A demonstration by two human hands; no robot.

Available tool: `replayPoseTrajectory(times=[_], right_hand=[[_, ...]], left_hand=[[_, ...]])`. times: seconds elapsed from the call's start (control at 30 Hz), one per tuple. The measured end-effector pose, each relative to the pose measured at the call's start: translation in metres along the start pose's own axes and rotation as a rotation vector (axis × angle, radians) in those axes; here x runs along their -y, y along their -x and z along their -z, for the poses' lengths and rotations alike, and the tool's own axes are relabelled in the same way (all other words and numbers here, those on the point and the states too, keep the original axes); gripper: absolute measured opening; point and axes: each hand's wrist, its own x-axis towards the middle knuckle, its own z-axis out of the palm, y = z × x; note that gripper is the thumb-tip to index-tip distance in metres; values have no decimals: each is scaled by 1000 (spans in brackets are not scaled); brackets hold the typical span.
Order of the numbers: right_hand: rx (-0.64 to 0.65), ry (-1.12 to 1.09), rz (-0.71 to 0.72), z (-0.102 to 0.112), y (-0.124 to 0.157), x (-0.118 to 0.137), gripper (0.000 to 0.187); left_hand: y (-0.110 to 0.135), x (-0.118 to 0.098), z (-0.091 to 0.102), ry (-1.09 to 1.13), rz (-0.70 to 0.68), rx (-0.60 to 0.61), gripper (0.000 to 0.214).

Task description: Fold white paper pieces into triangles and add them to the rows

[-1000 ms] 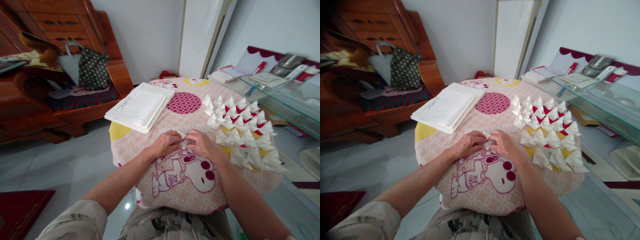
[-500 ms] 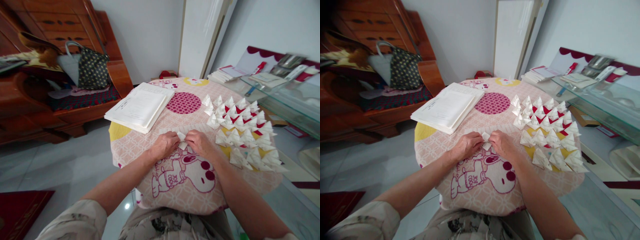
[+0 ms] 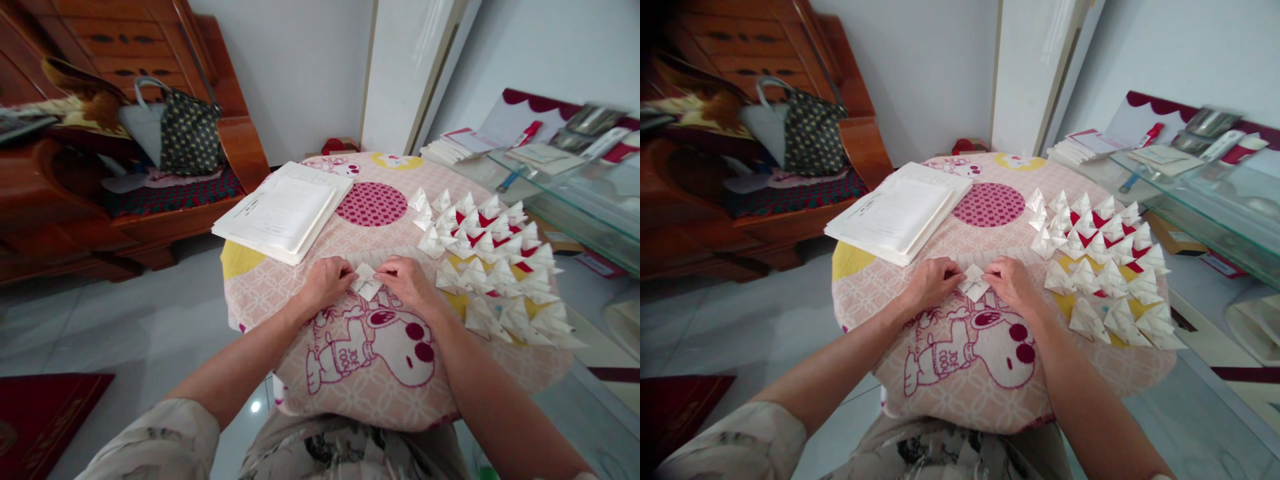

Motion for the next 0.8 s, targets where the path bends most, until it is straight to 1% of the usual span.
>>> replayPoseTrajectory(times=[0.17,0.37,0.47,0.57,0.7,0.8], right_hand=[[32,40,-119,5,2,-1,22],[99,-22,-198,7,1,-1,22],[96,-14,-257,4,-2,2,21],[79,44,-303,1,-6,7,19],[74,111,-354,-2,-9,11,18],[79,130,-367,-2,-10,12,18]], left_hand=[[0,-2,0,-29,38,14,19],[1,-6,0,-79,62,24,21],[2,-6,-1,-110,53,20,23],[2,-8,-2,-187,52,23,25],[4,-12,-4,-297,61,64,28],[4,-13,-4,-326,58,94,29]])
